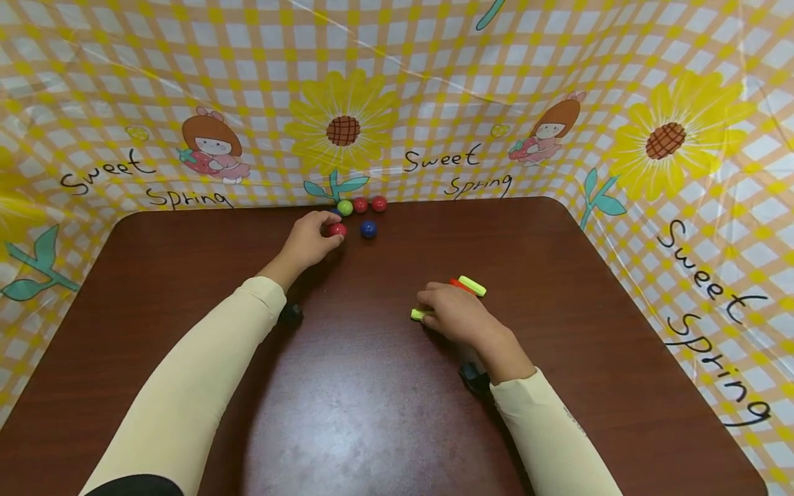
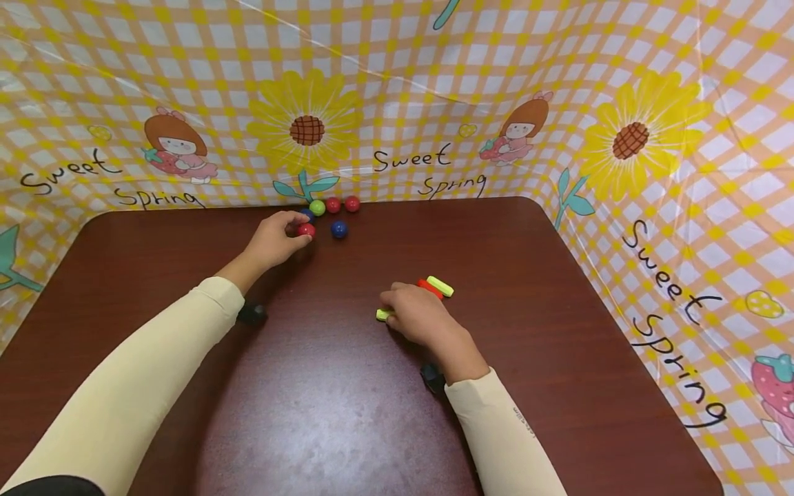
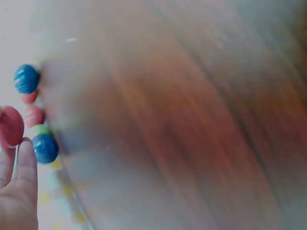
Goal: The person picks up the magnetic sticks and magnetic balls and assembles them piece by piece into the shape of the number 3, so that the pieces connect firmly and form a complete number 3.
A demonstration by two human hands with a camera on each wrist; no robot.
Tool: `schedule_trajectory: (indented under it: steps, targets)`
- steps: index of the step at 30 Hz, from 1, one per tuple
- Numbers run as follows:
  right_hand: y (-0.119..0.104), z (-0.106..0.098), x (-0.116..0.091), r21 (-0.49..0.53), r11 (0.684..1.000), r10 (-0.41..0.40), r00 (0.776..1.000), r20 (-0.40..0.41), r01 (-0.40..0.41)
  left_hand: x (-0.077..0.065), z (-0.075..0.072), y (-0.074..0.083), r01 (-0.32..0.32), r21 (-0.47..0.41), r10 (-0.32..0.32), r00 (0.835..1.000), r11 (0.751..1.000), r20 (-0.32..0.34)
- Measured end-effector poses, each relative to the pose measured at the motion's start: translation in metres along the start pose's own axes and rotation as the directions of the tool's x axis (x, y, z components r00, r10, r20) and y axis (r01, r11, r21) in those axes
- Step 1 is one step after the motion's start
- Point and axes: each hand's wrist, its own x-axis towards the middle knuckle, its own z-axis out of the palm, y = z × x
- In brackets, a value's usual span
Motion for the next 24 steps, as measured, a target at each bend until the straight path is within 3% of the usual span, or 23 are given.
schedule_trajectory:
  steps: [10, 24]
  targets:
    - [0.003, 0.0, 0.004, 0.012, 1.0, -0.007, 1.0, 0.021, 0.007, -0.031, -0.023, 0.002, 0.068, -0.176, -0.061, 0.997, 0.982, 0.047]
    - [0.005, -0.008, 0.012, 0.231, 0.969, -0.075, 0.995, -0.063, 0.088, -0.078, -0.036, 0.024, -0.042, -0.267, 0.064, 0.995, 0.963, 0.072]
